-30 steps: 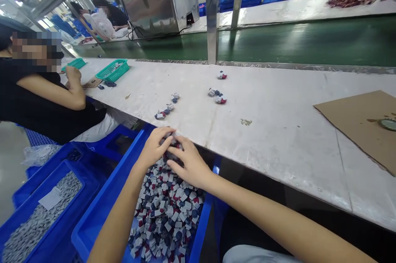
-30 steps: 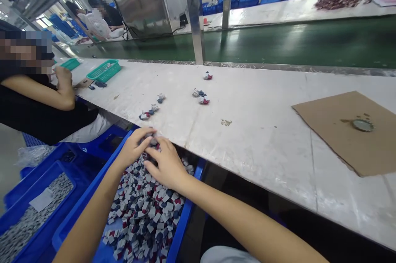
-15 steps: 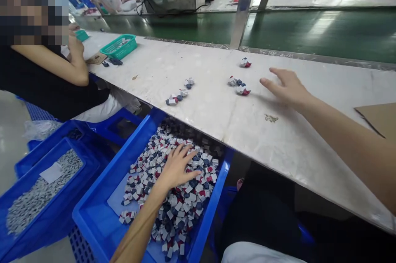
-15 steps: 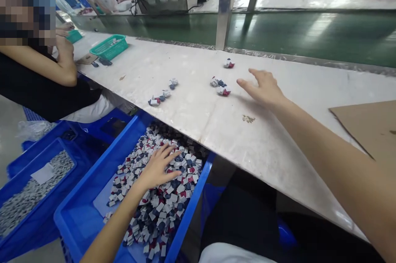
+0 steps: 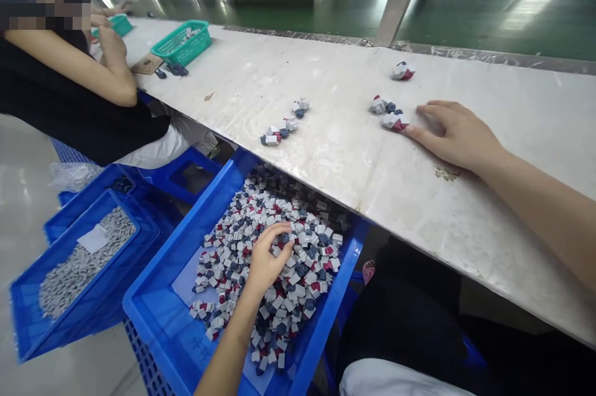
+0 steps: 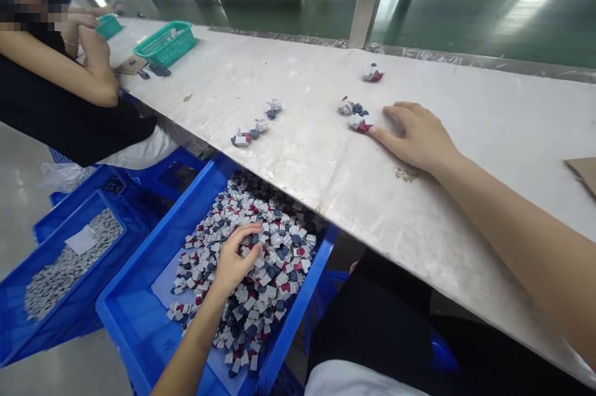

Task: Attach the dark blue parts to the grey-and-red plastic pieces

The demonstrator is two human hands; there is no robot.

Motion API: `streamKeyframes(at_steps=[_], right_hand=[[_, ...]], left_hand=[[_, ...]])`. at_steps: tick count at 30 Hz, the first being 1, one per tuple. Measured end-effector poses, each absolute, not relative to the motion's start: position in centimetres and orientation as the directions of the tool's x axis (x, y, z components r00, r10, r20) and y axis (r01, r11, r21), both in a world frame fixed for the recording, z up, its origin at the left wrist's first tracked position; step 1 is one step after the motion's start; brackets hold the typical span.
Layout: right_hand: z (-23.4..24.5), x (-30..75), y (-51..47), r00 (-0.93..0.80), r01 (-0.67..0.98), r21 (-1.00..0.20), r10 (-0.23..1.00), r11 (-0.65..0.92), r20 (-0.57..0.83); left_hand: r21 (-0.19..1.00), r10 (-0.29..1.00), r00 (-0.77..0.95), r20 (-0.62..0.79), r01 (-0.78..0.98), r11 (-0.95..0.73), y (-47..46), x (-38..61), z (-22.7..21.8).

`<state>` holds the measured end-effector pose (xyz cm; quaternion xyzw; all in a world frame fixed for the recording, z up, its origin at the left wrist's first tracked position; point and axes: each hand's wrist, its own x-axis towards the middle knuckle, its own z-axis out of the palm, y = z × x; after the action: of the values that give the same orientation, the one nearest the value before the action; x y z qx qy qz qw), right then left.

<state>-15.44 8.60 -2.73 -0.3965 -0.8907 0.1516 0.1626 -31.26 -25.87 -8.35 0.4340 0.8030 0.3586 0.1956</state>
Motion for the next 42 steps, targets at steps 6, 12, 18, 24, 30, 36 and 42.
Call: streamKeyframes(at_steps=[6, 12, 18, 24, 30, 36, 42], right_hand=[[-1.9, -20.5, 8.9, -0.762, 0.481, -0.59, 0.642, 0.648, 0.084], [-2.2, -26.0, 8.5, -0.84, 0.258, -0.651, 0.499, 0.714, 0.215], [-1.5, -31.0, 4.9, -0.958, -0.038, -0.638, 0.154, 0.769, 0.242], [-1.6, -35.0, 3.1, -0.945, -0.163, -0.487, 0.007, 0.858, 0.328], [-2.0, -35.8, 2.1, -0.916, -0.29, -0.531, -0.071, 0.796, 0.394], [-0.8, -32.0, -5.3, -0.854, -0.486, -0.444, -0.301, 0.753, 0.424], [1.2, -26.8, 0.1, -0.891, -0.005, -0.518, 0.231, 0.855, 0.391]], left_hand=[[0.622, 0.857, -0.514, -0.041, 0.658, 0.424, -28.8, -30.8, -8.2], [0.458, 0.791, -0.611, -0.019, 0.698, 0.551, -35.5, -30.1, -9.0], [0.374, 0.624, -0.773, 0.113, 0.615, 0.694, -37.4, -29.5, -9.4], [0.422, 0.466, -0.8, 0.379, 0.597, 0.682, -30.6, -32.7, -7.1], [0.418, 0.556, -0.635, 0.536, 0.772, 0.479, -18.1, -42.5, -1.2], [0.346, 0.879, -0.342, 0.333, 0.911, 0.223, -5.5, -47.9, 0.3], [0.308, 0.915, -0.172, 0.365, 0.95, 0.056, -7.2, -47.0, -1.1]])
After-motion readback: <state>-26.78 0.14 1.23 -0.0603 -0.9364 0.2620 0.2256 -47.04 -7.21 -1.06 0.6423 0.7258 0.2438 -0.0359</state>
